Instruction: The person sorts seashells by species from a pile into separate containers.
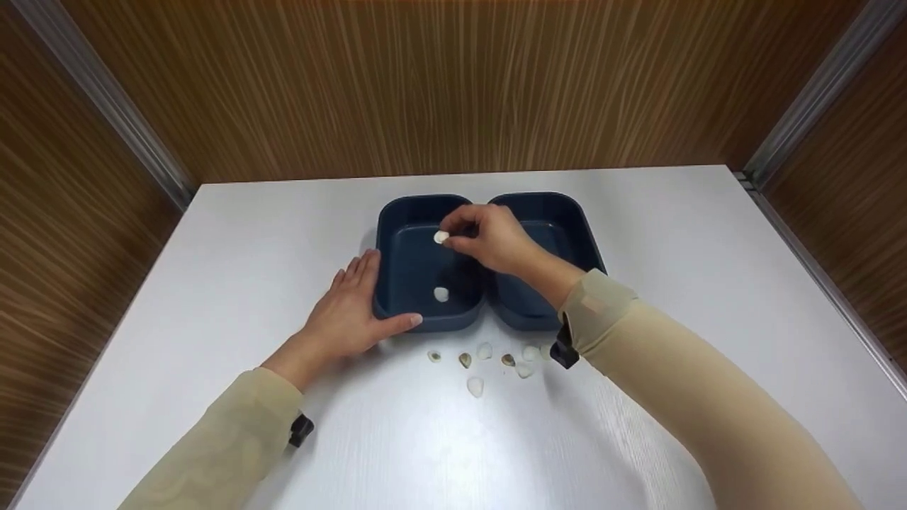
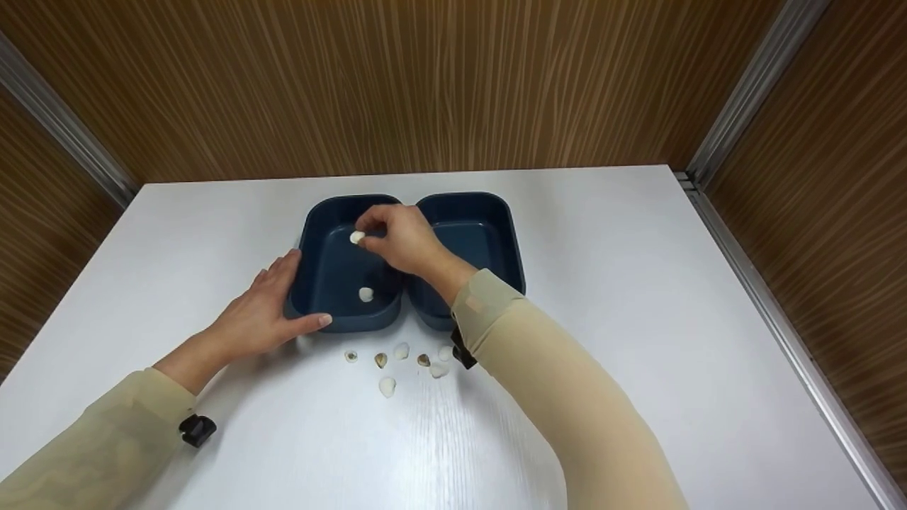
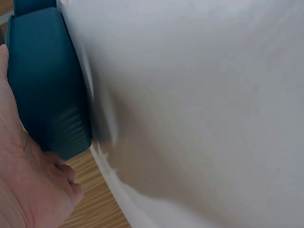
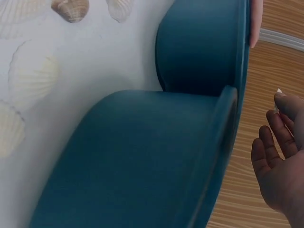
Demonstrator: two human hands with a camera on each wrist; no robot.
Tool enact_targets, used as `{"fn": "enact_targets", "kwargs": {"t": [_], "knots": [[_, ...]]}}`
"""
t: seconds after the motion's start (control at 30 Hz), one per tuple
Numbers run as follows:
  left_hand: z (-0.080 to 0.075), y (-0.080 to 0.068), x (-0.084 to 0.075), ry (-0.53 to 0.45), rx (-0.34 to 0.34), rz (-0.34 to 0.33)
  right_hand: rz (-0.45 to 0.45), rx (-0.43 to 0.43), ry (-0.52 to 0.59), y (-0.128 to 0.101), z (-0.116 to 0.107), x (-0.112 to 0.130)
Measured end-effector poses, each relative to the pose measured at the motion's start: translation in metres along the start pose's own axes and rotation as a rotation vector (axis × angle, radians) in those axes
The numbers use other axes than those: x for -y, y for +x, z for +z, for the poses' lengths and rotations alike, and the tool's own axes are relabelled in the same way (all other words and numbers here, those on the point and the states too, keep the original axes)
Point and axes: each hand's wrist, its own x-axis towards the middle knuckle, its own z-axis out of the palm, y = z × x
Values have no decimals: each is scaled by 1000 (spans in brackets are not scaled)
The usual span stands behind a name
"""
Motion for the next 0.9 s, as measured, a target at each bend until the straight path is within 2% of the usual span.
{"fn": "enact_targets", "kwargs": {"t": [0.23,0.53,0.7,0.9], "knots": [[1,1,0,-2,2,17,35,-9,-11,-1,1,-5],[1,1,0,-23,-20,35,-16,-18,-13,-8,-12,-3],[1,2,2,-18,-31,39,-39,-29,-7,-22,-26,1],[2,3,4,-10,-36,37,-102,-44,19,-49,-46,1]]}}
